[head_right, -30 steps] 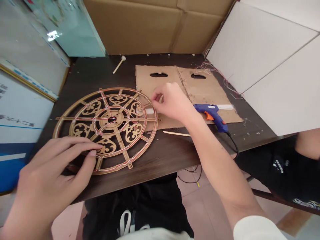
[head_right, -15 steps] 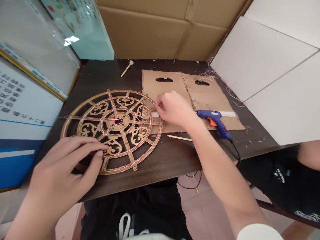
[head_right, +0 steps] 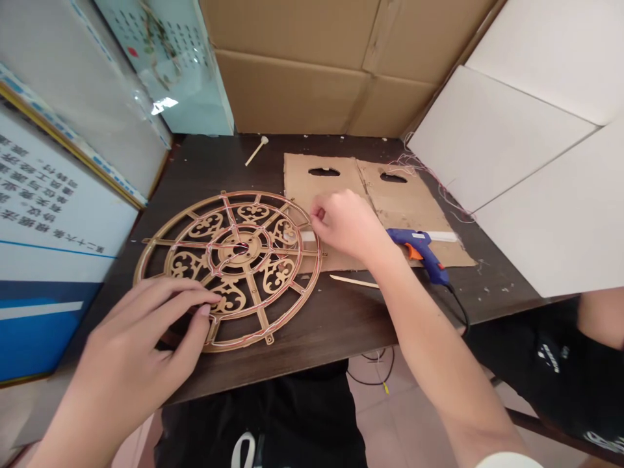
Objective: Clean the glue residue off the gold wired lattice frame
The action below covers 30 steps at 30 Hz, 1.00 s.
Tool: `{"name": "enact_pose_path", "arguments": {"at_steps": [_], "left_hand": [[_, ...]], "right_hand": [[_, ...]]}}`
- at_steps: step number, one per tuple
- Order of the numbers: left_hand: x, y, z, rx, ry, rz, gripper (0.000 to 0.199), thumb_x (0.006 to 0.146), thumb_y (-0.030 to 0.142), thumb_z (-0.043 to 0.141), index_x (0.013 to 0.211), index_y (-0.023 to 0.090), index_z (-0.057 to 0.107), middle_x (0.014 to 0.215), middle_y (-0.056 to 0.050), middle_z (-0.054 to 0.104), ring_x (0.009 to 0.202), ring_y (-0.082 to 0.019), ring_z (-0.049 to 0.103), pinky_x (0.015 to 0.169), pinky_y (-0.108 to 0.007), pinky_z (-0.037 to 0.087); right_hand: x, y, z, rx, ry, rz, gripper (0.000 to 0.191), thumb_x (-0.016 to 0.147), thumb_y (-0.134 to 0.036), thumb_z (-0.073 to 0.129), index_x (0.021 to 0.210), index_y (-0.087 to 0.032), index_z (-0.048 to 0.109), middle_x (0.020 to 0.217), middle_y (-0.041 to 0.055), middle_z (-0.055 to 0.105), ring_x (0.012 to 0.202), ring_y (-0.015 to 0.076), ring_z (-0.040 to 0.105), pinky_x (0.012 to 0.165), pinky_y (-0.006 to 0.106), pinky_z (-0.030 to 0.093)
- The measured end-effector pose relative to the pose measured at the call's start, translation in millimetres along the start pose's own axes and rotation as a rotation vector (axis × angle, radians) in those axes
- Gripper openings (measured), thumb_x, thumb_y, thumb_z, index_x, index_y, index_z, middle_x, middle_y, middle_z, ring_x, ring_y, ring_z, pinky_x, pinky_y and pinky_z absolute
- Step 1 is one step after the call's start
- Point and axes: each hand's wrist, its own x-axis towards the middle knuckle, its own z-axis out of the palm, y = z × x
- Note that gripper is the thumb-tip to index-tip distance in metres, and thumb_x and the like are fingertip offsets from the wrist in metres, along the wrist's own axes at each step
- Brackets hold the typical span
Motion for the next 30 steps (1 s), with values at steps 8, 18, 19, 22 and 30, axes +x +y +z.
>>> {"name": "enact_pose_path", "arguments": {"at_steps": [8, 18, 19, 22, 30], "left_hand": [[0, 0, -0.9, 0.001, 0.007, 0.025, 0.014, 0.097, 0.006, 0.059, 0.102, 0.018, 0.064, 0.103, -0.006, 0.066, 0.098, -0.021, 0.061, 0.090, -0.039, 0.048], [-3, -1, -1.7, 0.030, -0.003, 0.031, 0.014, 0.096, 0.006, 0.059, 0.101, 0.018, 0.065, 0.103, -0.006, 0.067, 0.097, -0.023, 0.062, 0.088, -0.041, 0.049], [-2, -1, -1.9, 0.030, -0.001, 0.033, 0.014, 0.097, 0.006, 0.059, 0.101, 0.018, 0.065, 0.103, -0.006, 0.067, 0.098, -0.024, 0.062, 0.088, -0.041, 0.049], [-2, -1, -2.3, 0.035, 0.014, 0.043, 0.014, 0.097, 0.006, 0.059, 0.101, 0.018, 0.064, 0.103, -0.006, 0.067, 0.097, -0.023, 0.062, 0.086, -0.040, 0.049], [-1, 0, -2.9, 0.045, 0.040, 0.065, 0.013, 0.098, 0.007, 0.058, 0.102, 0.018, 0.063, 0.105, -0.006, 0.067, 0.098, -0.024, 0.062, 0.087, -0.040, 0.048]], "right_hand": [[21, -24, -16, -0.230, -0.174, -0.016, 0.013, 0.078, -0.009, 0.066, 0.077, -0.015, 0.078, 0.073, 0.0127, 0.074, 0.070, 0.0250, 0.067, 0.063, 0.034, 0.039], [47, -61, -16, -0.376, -0.352, -0.009, 0.022, 0.088, -0.029, 0.078, 0.102, -0.011, 0.081, 0.090, 0.0141, 0.078, 0.093, 0.0301, 0.075, 0.080, 0.039, 0.058], [49, -62, -16, -0.383, -0.381, -0.011, 0.027, 0.091, -0.035, 0.078, 0.106, -0.013, 0.080, 0.094, 0.0120, 0.078, 0.096, 0.0281, 0.075, 0.084, 0.040, 0.059], [53, -62, -17, -0.403, -0.461, -0.024, 0.032, 0.099, -0.044, 0.073, 0.114, -0.016, 0.074, 0.108, 0.0076, 0.077, 0.101, 0.0223, 0.074, 0.092, 0.043, 0.060], [47, -45, -24, -0.392, -0.549, -0.063, 0.030, 0.101, -0.042, 0.072, 0.113, -0.014, 0.072, 0.113, 0.0081, 0.074, 0.101, 0.0209, 0.072, 0.092, 0.042, 0.061]]}}
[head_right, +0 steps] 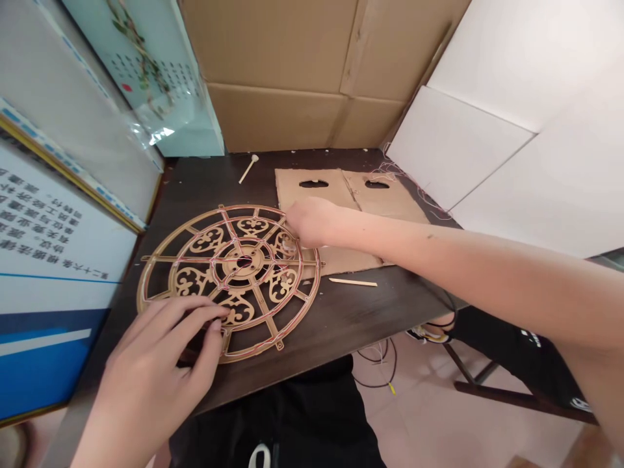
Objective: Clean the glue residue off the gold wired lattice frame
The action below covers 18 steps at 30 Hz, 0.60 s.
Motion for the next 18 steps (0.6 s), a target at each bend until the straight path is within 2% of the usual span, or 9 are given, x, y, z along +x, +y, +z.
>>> {"name": "enact_pose_path", "arguments": {"at_steps": [3, 6, 8, 11, 13, 18], "left_hand": [[0, -2, 0.6, -0.004, 0.007, 0.007, 0.013, 0.099, 0.008, 0.057, 0.103, 0.018, 0.063, 0.105, -0.006, 0.067, 0.099, -0.024, 0.062, 0.087, -0.039, 0.047], [0, -3, 1.4, -0.002, 0.002, 0.001, 0.012, 0.100, 0.010, 0.055, 0.102, 0.020, 0.063, 0.104, -0.006, 0.067, 0.098, -0.024, 0.062, 0.085, -0.039, 0.047], [0, -3, 0.6, 0.023, 0.004, -0.010, 0.011, 0.100, 0.012, 0.054, 0.100, 0.020, 0.062, 0.103, -0.005, 0.067, 0.097, -0.024, 0.062, 0.085, -0.039, 0.047], [-1, -4, -4.2, 0.075, 0.001, -0.018, 0.008, 0.100, 0.015, 0.055, 0.098, 0.021, 0.059, 0.100, -0.005, 0.067, 0.095, -0.024, 0.064, 0.082, -0.039, 0.048], [-2, -8, -9.2, 0.117, -0.012, -0.048, 0.006, 0.101, 0.019, 0.055, 0.097, 0.022, 0.058, 0.099, -0.006, 0.067, 0.093, -0.025, 0.063, 0.080, -0.039, 0.047], [-7, -22, -20.9, 0.152, -0.038, -0.149, 0.016, 0.104, 0.031, 0.055, 0.089, 0.025, 0.058, 0.095, -0.003, 0.067, 0.092, -0.024, 0.065, 0.074, -0.041, 0.045]], "right_hand": [[-1, 9, 4, 0.023, 0.028, 0.004, 0.028, 0.099, -0.042, 0.073, 0.106, -0.015, 0.072, 0.106, 0.0064, 0.074, 0.094, 0.0190, 0.071, 0.088, 0.039, 0.060], [-7, 17, 8, 0.070, 0.100, 0.028, 0.019, 0.096, -0.032, 0.072, 0.093, -0.014, 0.073, 0.094, 0.0085, 0.075, 0.084, 0.0190, 0.069, 0.077, 0.033, 0.053], [-16, 21, 11, 0.127, 0.186, 0.065, 0.015, 0.094, -0.024, 0.066, 0.088, -0.013, 0.073, 0.090, 0.0120, 0.075, 0.078, 0.0204, 0.067, 0.068, 0.031, 0.044], [-36, 23, 21, 0.253, 0.321, 0.128, 0.025, 0.099, -0.020, 0.048, 0.088, -0.013, 0.070, 0.087, 0.0134, 0.074, 0.074, 0.0204, 0.063, 0.065, 0.032, 0.034], [-50, 20, 32, 0.359, 0.359, 0.142, 0.033, 0.101, -0.018, 0.041, 0.082, -0.014, 0.067, 0.081, 0.0121, 0.072, 0.071, 0.0195, 0.061, 0.065, 0.032, 0.033], [-71, 2, 63, 0.669, 0.389, 0.122, 0.028, 0.103, -0.020, 0.046, 0.087, -0.017, 0.069, 0.080, 0.0055, 0.074, 0.071, 0.0163, 0.062, 0.067, 0.028, 0.037]]}}
